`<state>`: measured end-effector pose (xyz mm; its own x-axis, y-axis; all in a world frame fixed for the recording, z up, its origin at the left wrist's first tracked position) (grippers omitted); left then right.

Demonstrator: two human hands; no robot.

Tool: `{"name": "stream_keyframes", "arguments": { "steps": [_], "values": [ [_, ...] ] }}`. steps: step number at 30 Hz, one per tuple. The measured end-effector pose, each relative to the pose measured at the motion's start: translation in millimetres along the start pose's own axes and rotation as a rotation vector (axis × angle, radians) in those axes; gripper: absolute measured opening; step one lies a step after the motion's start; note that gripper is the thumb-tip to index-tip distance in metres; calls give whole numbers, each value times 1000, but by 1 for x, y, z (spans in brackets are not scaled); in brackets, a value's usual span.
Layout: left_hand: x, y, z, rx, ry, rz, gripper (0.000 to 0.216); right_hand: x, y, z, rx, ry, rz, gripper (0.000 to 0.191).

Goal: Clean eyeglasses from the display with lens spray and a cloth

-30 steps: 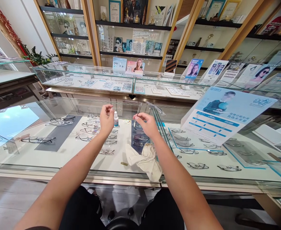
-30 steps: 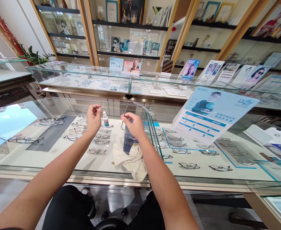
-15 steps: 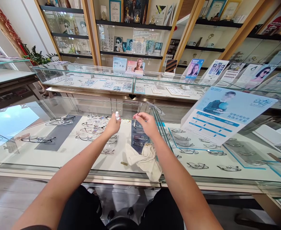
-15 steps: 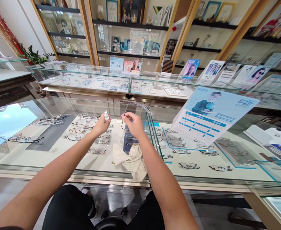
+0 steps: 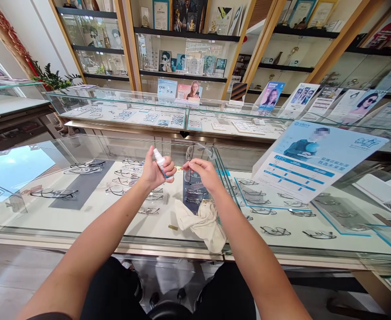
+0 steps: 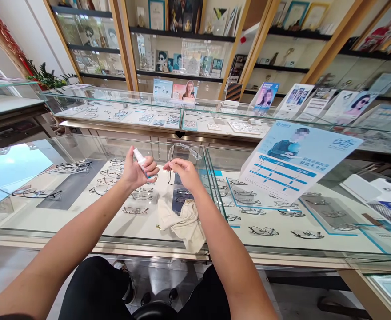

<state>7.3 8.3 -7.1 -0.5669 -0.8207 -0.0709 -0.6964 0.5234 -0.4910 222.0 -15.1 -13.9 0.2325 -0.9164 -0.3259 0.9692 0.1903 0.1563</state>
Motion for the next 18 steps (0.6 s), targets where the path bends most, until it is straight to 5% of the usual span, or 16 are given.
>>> {"name": "stream_keyframes", "arguments": {
  "steps": [9, 18],
  "values": [
    [-16, 10, 22, -508, -93, -259, 75, 3, -11, 0, -54, -40, 180, 35],
    [-16, 12, 24, -476, -76, -269, 77, 3, -13, 3, -73, -28, 208, 40]
  ]
}}
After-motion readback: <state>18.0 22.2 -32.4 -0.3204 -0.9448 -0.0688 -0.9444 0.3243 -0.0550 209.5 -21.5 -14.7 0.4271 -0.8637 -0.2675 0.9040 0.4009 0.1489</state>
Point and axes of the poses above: each hand's wrist, its own x-axis away from the middle knuckle, its own y-axis out of the back of the hand, z = x × y, the point moved 1 cm from there along -x, towards the middle knuckle, and after that the axes turned 3 degrees about z, right-handed, at the moved point
